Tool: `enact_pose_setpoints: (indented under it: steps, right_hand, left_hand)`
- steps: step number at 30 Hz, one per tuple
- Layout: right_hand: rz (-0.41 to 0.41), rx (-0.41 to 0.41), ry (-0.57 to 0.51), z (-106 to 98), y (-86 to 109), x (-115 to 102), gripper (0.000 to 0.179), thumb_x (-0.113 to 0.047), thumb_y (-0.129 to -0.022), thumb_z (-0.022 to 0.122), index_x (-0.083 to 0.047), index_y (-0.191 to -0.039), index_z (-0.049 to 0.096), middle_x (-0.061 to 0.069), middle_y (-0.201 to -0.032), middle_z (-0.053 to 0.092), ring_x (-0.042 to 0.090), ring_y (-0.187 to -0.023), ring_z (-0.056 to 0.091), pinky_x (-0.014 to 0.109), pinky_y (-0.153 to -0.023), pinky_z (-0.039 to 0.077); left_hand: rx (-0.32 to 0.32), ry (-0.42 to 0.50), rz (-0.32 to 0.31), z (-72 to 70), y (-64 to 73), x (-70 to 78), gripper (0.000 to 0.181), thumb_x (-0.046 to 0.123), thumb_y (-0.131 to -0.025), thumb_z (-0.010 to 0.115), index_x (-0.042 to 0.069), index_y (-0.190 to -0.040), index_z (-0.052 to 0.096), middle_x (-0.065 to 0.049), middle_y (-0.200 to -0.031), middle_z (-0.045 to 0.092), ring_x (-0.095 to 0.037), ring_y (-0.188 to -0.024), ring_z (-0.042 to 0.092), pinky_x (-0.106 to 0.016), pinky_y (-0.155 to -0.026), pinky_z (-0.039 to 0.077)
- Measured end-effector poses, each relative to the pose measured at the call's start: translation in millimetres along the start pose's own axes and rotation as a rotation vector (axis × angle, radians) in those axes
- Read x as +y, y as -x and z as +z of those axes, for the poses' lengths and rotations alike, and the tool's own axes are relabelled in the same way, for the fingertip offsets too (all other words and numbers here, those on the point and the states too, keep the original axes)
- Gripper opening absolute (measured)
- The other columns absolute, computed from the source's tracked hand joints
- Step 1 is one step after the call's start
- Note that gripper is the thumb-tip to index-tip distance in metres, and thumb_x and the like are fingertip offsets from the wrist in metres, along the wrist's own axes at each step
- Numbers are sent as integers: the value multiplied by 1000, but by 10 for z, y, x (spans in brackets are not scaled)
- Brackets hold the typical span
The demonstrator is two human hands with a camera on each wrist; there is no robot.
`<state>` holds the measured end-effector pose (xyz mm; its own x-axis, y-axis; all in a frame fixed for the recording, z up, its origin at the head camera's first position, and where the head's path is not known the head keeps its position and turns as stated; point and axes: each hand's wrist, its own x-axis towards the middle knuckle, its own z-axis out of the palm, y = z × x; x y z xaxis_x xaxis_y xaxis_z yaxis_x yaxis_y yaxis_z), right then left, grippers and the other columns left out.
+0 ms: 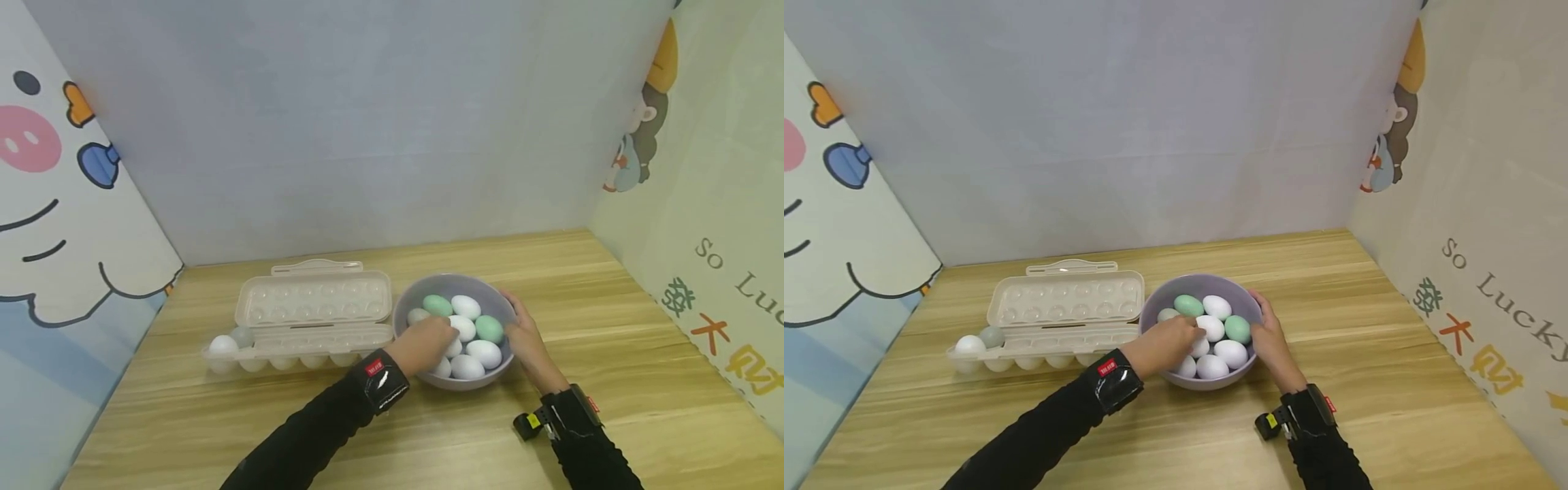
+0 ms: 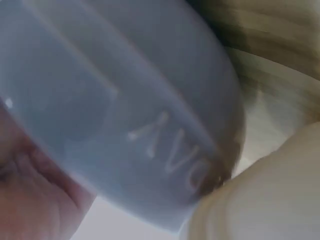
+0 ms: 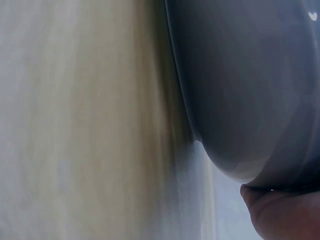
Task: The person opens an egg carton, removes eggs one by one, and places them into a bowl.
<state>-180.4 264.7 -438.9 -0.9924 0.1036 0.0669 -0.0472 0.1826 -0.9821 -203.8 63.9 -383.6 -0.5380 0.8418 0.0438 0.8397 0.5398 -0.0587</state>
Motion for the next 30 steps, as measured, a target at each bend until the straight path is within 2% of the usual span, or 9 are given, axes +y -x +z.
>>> enact_pose_setpoints:
  steps: [4,8,12,17,21,24,27,30]
  right_hand:
    - [12,7,-6,-3,2,-11,68,9,-75,25,-12,-140,17,13,-147,12,33,-133,9,54,-106,10]
    - [15,9,-11,-19,-3,-15,68,9,-76,26,-11,-140,18,13,-147,13,33,-133,10,53,-106,10]
    - [19,17,-13,-47,-1,-18,67,9,-77,26,-12,-140,19,12,-147,13,31,-132,11,52,-107,11]
    - [20,5,-33,-63,12,-26,68,11,-77,26,-12,-140,18,12,-147,12,31,-132,9,51,-107,10]
    - [23,-8,-43,-49,15,-28,68,12,-76,25,-10,-140,17,12,-147,11,30,-133,9,51,-107,10]
    - [21,-13,-39,-30,18,-38,69,12,-76,25,-10,-140,16,12,-147,11,31,-133,8,51,-107,9]
    - [12,-15,-27,-9,18,-47,70,12,-75,25,-10,-140,17,13,-147,12,31,-133,8,52,-107,9]
    - [6,-17,-25,1,14,-50,71,13,-74,25,-11,-140,18,13,-147,12,31,-133,8,52,-107,9]
  left_hand:
    - [28,46,-58,-139,102,-70,17,5,-84,53,9,-99,59,-3,-87,54,-16,-78,53,-25,-64,47]
    - [90,98,-118,-333,303,-307,23,5,-84,51,9,-106,57,-5,-91,57,-20,-84,54,-31,-68,49]
    - [137,120,-207,-470,611,-639,28,8,-82,57,7,-110,56,-10,-98,59,-25,-88,56,-37,-72,50]
    - [156,100,-313,-465,1106,-1059,33,10,-80,61,2,-112,54,-16,-105,59,-31,-95,55,-43,-77,49]
    - [112,94,-427,-375,1525,-1334,34,11,-81,60,0,-112,54,-19,-106,58,-35,-98,54,-48,-79,47]
    - [64,107,-514,-303,1827,-1471,33,11,-81,57,-3,-111,53,-21,-105,57,-37,-97,53,-50,-81,45]
    - [10,146,-603,-261,2072,-1557,25,11,-81,55,-4,-100,56,-16,-87,58,-31,-81,55,-46,-72,47]
    - [-51,219,-696,-253,2231,-1614,18,19,-84,53,1,-86,56,-6,-72,51,-21,-65,47,-39,-58,43]
